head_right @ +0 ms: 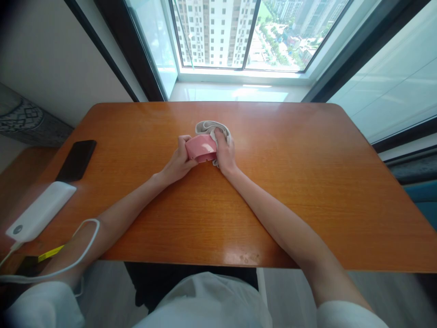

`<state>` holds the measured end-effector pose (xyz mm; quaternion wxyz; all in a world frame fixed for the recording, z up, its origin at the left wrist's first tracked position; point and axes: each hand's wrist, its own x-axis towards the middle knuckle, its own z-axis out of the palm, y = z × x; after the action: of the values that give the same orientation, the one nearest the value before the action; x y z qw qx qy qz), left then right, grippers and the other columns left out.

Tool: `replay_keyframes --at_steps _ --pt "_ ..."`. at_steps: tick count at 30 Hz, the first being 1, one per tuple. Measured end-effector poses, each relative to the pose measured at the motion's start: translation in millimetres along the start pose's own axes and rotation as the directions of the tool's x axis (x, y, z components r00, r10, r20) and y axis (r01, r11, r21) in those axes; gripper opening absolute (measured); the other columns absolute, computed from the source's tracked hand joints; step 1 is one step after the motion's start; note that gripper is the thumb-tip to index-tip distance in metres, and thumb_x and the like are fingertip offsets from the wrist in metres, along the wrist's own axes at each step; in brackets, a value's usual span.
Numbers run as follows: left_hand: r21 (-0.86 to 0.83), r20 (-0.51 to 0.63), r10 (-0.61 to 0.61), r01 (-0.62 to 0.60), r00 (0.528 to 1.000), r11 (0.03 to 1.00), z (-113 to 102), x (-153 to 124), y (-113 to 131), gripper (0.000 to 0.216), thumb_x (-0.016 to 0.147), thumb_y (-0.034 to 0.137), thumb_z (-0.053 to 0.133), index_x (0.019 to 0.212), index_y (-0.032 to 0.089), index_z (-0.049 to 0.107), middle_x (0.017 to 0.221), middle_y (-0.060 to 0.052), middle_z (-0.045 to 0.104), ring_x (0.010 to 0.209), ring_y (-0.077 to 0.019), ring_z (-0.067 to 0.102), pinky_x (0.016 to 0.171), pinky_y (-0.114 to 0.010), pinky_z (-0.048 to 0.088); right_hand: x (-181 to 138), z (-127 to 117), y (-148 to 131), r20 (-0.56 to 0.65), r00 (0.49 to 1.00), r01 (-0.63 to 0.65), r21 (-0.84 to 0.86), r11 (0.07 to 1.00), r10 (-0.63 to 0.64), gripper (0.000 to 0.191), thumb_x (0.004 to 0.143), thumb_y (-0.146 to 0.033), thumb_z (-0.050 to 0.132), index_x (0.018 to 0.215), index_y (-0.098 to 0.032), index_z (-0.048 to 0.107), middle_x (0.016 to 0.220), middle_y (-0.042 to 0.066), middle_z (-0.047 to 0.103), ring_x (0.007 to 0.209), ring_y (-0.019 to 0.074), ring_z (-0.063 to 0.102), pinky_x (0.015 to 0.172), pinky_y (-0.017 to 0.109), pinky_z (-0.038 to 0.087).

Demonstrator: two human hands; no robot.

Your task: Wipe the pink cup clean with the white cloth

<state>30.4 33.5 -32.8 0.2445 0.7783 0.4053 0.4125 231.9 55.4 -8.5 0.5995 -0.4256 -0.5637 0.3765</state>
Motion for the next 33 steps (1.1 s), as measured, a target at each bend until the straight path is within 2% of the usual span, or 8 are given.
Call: replay_keyframes --at_steps 3,8,11,16,20,24,30,33 --pt "0.058 -0.007 -0.015 0.015 1.000 0.998 0.0 -7.0 0.9 0.061 0.095 0.037 0.080 0.140 0.023 0.041 0.130 -0.013 0.067 0.107 -0.0278 0.073 0.091 -0.043 0.062 -16.8 1.4 -31.8 0.150 0.950 0.306 -0.263 0.915 -0.275 0.036 0.111 -0.051 0.052 0.123 -0.026 0.076 0.125 0.010 0.081 0.116 0.0311 0.073 0.108 0.052 0.057" --pt "0.225 0.013 0.089 -0.089 0.996 0.970 1.2 -11.3 -0.2 0.028 0.110 0.036 0.053 0.131 0.020 0.058 0.135 -0.020 0.073 0.125 -0.0371 0.072 0.109 -0.059 0.059 -28.0 4.7 -62.7 0.588 0.681 0.723 -0.447 0.527 -0.435 0.056 0.095 -0.025 0.069 0.151 -0.030 0.066 0.149 0.010 0.074 0.141 0.0405 0.062 0.127 0.064 0.040" --pt "0.254 -0.019 0.052 -0.046 0.998 0.966 -1.6 -11.6 -0.9 0.038 0.106 0.045 0.064 0.133 0.020 0.055 0.125 -0.018 0.075 0.112 -0.0350 0.074 0.097 -0.053 0.062 -24.1 4.9 -58.9 0.519 0.739 0.664 -0.455 0.593 -0.429 0.048 0.100 -0.029 0.065 0.148 -0.028 0.068 0.146 0.010 0.076 0.135 0.0378 0.066 0.122 0.060 0.046" --pt "0.208 -0.080 0.024 -0.007 0.996 0.978 -6.2 -10.5 -0.9 0.065 0.097 0.053 0.079 0.141 0.022 0.043 0.129 -0.015 0.070 0.108 -0.0313 0.073 0.092 -0.046 0.060 -12.3 6.4 -25.3 0.146 0.965 0.238 -0.150 0.960 -0.217 0.038 0.113 -0.054 0.051 0.125 -0.029 0.077 0.128 0.007 0.082 0.119 0.0286 0.075 0.110 0.047 0.058" --pt "0.182 -0.066 0.002 0.010 0.998 0.983 -7.9 -10.8 -1.5 0.062 0.098 0.053 0.079 0.137 0.023 0.041 0.131 -0.013 0.068 0.108 -0.0284 0.073 0.093 -0.043 0.059 -9.7 9.4 -9.0 0.026 0.999 -0.042 0.095 0.995 0.040 0.045 0.111 -0.063 0.052 0.118 -0.027 0.078 0.121 0.006 0.085 0.116 0.0278 0.079 0.107 0.045 0.062" --pt "0.207 -0.076 0.002 0.014 0.997 0.978 -7.9 -13.1 -3.0 0.065 0.098 0.056 0.078 0.140 0.022 0.042 0.129 -0.015 0.069 0.106 -0.0300 0.073 0.092 -0.046 0.060 -15.8 6.8 -30.8 0.150 0.962 0.262 -0.252 0.932 -0.230 0.036 0.113 -0.050 0.051 0.125 -0.027 0.076 0.125 0.009 0.082 0.117 0.0292 0.074 0.108 0.047 0.058" --pt "0.285 -0.030 0.061 -0.050 0.998 0.957 -5.3 -11.7 -2.9 0.032 0.112 0.044 0.052 0.134 0.022 0.055 0.128 -0.016 0.072 0.115 -0.0332 0.071 0.101 -0.054 0.060 -28.6 12.6 -64.2 0.577 0.722 0.688 -0.538 0.487 -0.382 0.058 0.095 -0.021 0.067 0.152 -0.023 0.065 0.152 0.013 0.072 0.145 0.0395 0.058 0.131 0.062 0.036" --pt "0.281 -0.023 0.054 -0.045 0.998 0.959 -6.2 -11.3 -0.9 0.039 0.109 0.047 0.058 0.138 0.021 0.052 0.129 -0.017 0.071 0.113 -0.0336 0.071 0.099 -0.053 0.061 -25.7 11.6 -58.6 0.543 0.729 0.677 -0.475 0.563 -0.417 0.052 0.099 -0.026 0.066 0.151 -0.025 0.067 0.151 0.011 0.074 0.144 0.0368 0.060 0.130 0.059 0.038"
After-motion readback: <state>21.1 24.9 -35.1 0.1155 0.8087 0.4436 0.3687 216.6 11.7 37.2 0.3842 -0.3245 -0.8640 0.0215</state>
